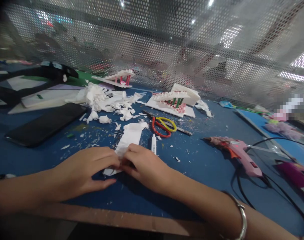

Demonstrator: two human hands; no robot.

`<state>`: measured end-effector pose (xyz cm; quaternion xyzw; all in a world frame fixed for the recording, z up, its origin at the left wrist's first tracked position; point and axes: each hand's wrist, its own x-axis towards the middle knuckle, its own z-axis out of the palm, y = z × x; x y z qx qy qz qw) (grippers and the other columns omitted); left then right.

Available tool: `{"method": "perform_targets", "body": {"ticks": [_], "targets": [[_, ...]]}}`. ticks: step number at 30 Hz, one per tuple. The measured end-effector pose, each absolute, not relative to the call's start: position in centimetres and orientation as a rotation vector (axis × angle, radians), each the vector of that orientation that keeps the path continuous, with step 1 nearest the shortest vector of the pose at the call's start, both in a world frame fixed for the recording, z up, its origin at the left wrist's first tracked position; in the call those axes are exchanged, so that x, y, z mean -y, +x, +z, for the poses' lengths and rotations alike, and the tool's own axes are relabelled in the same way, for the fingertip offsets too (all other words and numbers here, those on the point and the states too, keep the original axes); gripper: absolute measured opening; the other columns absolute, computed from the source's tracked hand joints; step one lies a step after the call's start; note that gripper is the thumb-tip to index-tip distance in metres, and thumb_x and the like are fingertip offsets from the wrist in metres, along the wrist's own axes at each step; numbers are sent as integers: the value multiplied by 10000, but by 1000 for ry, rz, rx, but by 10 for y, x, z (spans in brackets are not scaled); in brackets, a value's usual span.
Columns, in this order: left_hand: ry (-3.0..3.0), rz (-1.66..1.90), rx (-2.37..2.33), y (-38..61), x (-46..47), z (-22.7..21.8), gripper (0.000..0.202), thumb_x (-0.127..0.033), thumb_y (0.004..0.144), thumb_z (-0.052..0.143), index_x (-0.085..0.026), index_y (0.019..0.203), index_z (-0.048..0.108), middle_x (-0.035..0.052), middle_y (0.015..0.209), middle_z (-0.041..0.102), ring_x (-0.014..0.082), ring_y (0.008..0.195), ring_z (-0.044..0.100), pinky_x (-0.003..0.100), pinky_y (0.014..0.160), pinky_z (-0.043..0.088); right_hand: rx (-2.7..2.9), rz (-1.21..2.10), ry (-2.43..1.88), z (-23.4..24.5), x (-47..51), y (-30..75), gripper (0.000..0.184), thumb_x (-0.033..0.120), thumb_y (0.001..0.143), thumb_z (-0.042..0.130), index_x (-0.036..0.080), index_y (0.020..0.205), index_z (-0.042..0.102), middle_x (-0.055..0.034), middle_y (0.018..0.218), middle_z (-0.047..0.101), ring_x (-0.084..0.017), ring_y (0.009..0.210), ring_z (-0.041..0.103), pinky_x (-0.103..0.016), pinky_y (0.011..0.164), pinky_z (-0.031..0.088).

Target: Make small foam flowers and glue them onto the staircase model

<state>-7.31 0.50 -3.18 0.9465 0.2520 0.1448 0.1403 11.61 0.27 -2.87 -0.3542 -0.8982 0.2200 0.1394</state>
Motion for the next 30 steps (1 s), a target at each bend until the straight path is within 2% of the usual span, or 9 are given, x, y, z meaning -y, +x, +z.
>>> {"method": "perform_targets", "body": {"ticks": [6, 9, 13, 20, 26, 30], "targets": [[2772, 430, -717, -74, -3, -35, 146, -192, 794, 431, -164, 788, 573, 47, 830, 582, 164, 723, 541, 254, 598, 411, 2629, 512, -1059, -29, -2, 115, 99, 190, 799, 452, 136, 745, 516, -35, 747, 501, -106, 668, 481, -219, 601, 413], [2776, 455, -728, -75, -3, -37, 149, -197, 787, 431, -167, 760, 574, 40, 817, 579, 156, 705, 537, 249, 594, 409, 2623, 458, -1021, -31, 0, 116, 65, 154, 794, 446, 130, 798, 506, -40, 770, 511, -109, 689, 482, -216, 611, 410], [2699, 388, -756, -77, -4, -34, 118, -226, 757, 492, -182, 824, 578, 31, 884, 577, 176, 789, 532, 271, 660, 413, 2660, 396, -890, -31, 3, 117, 174, 63, 773, 404, 148, 830, 545, -53, 840, 525, -122, 782, 491, -243, 688, 413], [2535, 363, -785, -78, -10, -28, 164, -222, 686, 565, -183, 845, 570, 26, 888, 540, 173, 825, 507, 271, 714, 402, 2631, 594, -952, -29, 4, 116, 128, 193, 726, 562, 149, 845, 574, -57, 888, 539, -134, 844, 499, -247, 729, 434], [2579, 366, -799, -76, -13, -29, 133, -241, 688, 549, -172, 800, 568, 22, 827, 532, 161, 755, 500, 244, 635, 393, 2587, 475, -961, -32, 5, 114, 141, 208, 809, 451, 152, 831, 579, -53, 824, 554, -124, 788, 510, -249, 692, 436], [2569, 355, -788, -75, -17, -30, 111, -212, 711, 523, -170, 802, 570, 23, 826, 537, 160, 750, 506, 244, 625, 384, 2574, 422, -1017, -33, 7, 113, 143, 191, 800, 444, 136, 787, 576, -58, 792, 547, -125, 742, 509, -245, 658, 440]]}}
